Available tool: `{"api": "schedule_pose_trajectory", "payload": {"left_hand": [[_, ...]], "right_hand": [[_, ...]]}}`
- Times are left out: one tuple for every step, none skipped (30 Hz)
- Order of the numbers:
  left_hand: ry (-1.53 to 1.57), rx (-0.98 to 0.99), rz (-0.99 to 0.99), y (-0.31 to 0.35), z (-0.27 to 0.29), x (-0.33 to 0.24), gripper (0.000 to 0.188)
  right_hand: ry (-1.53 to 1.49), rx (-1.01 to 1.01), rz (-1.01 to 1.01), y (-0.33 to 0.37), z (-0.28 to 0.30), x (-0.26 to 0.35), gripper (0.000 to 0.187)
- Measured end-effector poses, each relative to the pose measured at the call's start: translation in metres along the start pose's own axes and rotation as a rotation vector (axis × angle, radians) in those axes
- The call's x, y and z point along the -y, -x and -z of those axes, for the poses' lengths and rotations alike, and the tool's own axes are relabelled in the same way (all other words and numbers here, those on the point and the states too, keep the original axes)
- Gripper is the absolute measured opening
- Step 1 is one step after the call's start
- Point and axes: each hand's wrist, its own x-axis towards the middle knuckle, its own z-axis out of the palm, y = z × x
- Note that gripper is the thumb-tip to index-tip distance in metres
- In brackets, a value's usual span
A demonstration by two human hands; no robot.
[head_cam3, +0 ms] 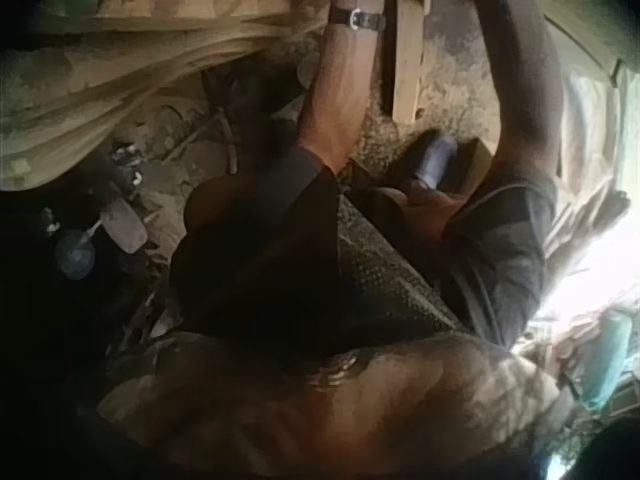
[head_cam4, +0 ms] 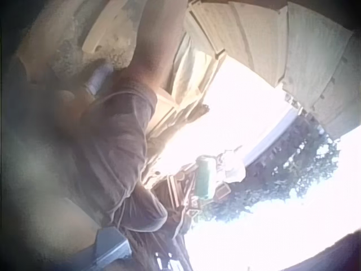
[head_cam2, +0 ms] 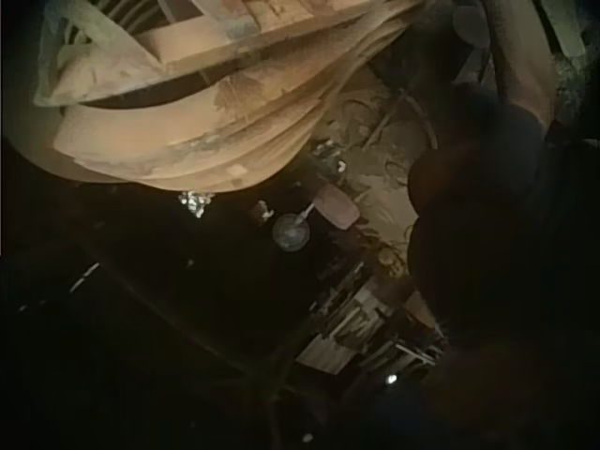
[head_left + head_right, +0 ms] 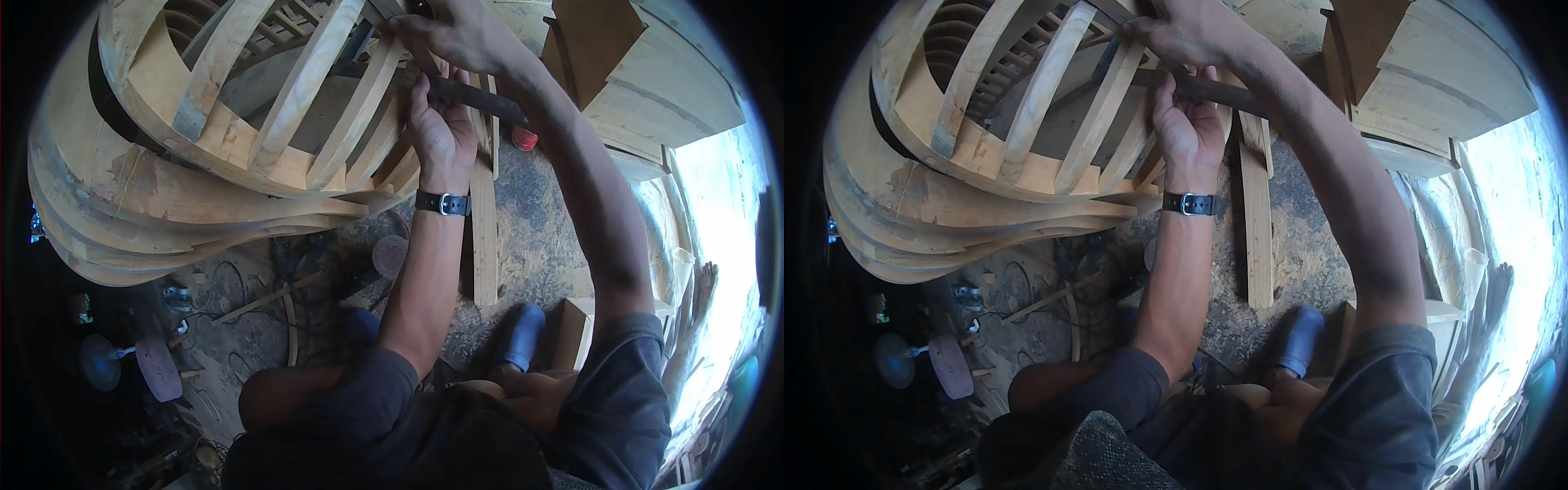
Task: The person measures the interior gaps of a curved wooden frame with a square and marks them with a pencil, then positions a wooden slat on a miter saw and makes a cut.
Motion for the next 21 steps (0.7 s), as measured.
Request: {"api": "schedule_pose_trajectory", "payload": {"left_hand": [[-0.026, 0.001, 0.032, 0.003, 0.001, -0.002, 0.034], [-0.051, 0.003, 0.065, 0.006, 0.001, -0.004, 0.034], [-0.105, 0.026, 0.102, 0.011, -0.001, -0.006, 0.034], [-0.159, 0.05, 0.139, 0.016, -0.002, -0.009, 0.033], [-0.212, 0.074, 0.176, 0.021, -0.004, -0.011, 0.033], [-0.292, 0.064, 0.153, 0.026, -0.004, -0.012, 0.033], [-0.371, 0.055, 0.13, 0.03, -0.004, -0.013, 0.032], [-0.451, 0.045, 0.107, 0.035, -0.004, -0.014, 0.032], [-0.493, 0.047, 0.108, 0.039, -0.003, -0.015, 0.032], [-0.534, 0.048, 0.108, 0.042, -0.003, -0.017, 0.032], [-0.576, 0.05, 0.109, 0.046, -0.002, -0.019, 0.031], [-0.609, 0.033, 0.1, 0.051, -0.002, -0.02, 0.031], [-0.642, 0.017, 0.091, 0.057, -0.002, -0.021, 0.031], [-0.674, 0.0, 0.083, 0.062, -0.003, -0.021, 0.031], [-0.711, -0.011, 0.08, 0.066, -0.001, -0.025, 0.032], [-0.747, -0.022, 0.077, 0.07, 0.001, -0.028, 0.032], [-0.783, -0.033, 0.074, 0.075, 0.003, -0.031, 0.033], [-0.813, -0.019, 0.054, 0.08, 0.003, -0.034, 0.034], [-0.843, -0.006, 0.035, 0.086, 0.003, -0.037, 0.035], [-0.872, 0.008, 0.015, 0.092, 0.003, -0.039, 0.037], [-0.881, 0.025, 0.008, 0.097, 0.004, -0.041, 0.038]], "right_hand": [[0.016, -0.023, 0.051, 0.001, -0.002, -0.002, 0.033], [0.012, 0.002, 0.0, 0.002, -0.002, -0.004, 0.032], [0.01, 0.028, -0.05, 0.002, 0.0, -0.002, 0.031], [0.008, 0.054, -0.1, 0.002, 0.001, 0.001, 0.03], [0.044, 0.052, -0.122, 0.002, 0.001, 0.002, 0.029], [0.078, 0.05, -0.142, 0.001, 0.0, 0.002, 0.029], [0.112, 0.048, -0.162, 0.001, -0.001, 0.002, 0.028], [0.109, 0.047, -0.133, 0.003, -0.001, 0.002, 0.028], [0.109, 0.044, -0.103, 0.005, 0.001, 0.0, 0.028], [0.108, 0.041, -0.073, 0.006, 0.002, 0.0, 0.027], [0.113, 0.029, -0.061, 0.006, 0.001, -0.003, 0.027], [0.118, 0.017, -0.048, 0.003, -0.002, -0.005, 0.027], [0.124, 0.005, -0.036, 0.002, -0.003, -0.007, 0.027], [0.068, 0.014, -0.032, 0.003, -0.002, -0.01, 0.027], [0.009, 0.023, -0.026, 0.002, -0.003, -0.01, 0.026], [-0.048, 0.032, -0.021, 0.002, -0.003, -0.01, 0.026], [-0.001, 0.014, -0.006, 0.003, -0.003, -0.009, 0.025], [0.045, -0.004, 0.009, 0.002, -0.003, -0.01, 0.024], [0.092, -0.022, 0.024, 0.002, -0.003, -0.01, 0.024], [0.046, -0.01, 0.015, 0.002, -0.003, -0.01, 0.022], [-0.001, 0.002, 0.008, 0.002, -0.002, -0.006, 0.021]]}}
